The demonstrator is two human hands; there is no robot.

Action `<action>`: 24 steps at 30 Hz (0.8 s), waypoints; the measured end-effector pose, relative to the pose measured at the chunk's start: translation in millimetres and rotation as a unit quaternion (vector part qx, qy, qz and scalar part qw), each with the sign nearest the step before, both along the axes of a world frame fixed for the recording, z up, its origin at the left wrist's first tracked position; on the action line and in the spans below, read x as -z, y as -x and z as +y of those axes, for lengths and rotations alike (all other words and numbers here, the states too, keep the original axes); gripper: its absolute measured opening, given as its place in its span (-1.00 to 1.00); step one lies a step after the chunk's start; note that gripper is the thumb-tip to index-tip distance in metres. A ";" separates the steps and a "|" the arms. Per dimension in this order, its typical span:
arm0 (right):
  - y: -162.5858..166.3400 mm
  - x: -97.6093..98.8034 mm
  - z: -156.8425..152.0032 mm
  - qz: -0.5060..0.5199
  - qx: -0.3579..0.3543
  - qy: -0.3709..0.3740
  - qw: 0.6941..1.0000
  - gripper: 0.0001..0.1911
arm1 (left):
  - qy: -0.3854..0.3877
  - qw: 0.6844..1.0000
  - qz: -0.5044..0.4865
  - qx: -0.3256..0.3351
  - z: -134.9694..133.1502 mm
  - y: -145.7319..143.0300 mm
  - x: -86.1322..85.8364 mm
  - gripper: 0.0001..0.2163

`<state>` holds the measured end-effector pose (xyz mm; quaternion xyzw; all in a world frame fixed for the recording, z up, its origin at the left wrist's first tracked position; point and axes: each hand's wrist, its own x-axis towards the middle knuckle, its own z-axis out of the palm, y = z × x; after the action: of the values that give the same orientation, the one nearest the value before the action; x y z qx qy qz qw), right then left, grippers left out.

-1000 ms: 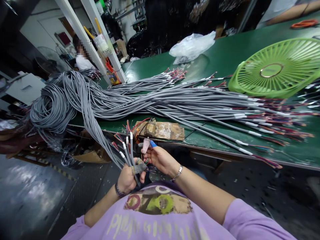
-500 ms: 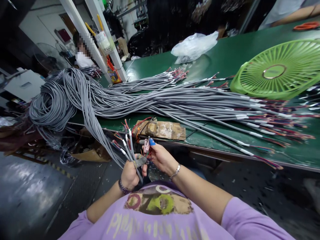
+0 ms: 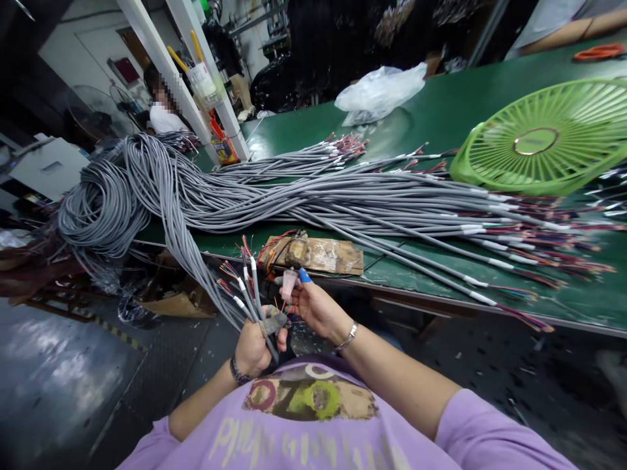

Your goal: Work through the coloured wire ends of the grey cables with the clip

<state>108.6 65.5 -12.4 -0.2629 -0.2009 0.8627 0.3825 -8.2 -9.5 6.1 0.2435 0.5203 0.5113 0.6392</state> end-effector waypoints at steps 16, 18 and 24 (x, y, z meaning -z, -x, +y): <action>-1.7 -3.5 -1.0 -0.027 0.015 -0.010 0.999 -0.71 | -0.018 0.999 0.010 -0.046 -0.9 -8.0 -5.5 -0.68; -1.3 -1.1 0.6 -0.014 0.005 -0.003 1.000 -0.73 | -0.019 0.998 0.013 -0.056 0.4 -9.7 -5.0 -0.67; 3.3 0.9 0.1 -0.005 0.012 -0.059 0.998 -0.67 | -0.016 0.998 0.016 -0.058 3.5 -11.3 -0.1 -0.65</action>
<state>105.3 65.6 -13.3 -0.2467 -0.2499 0.8433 0.4069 3.1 -6.0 6.2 0.2313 0.5359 0.5514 0.5961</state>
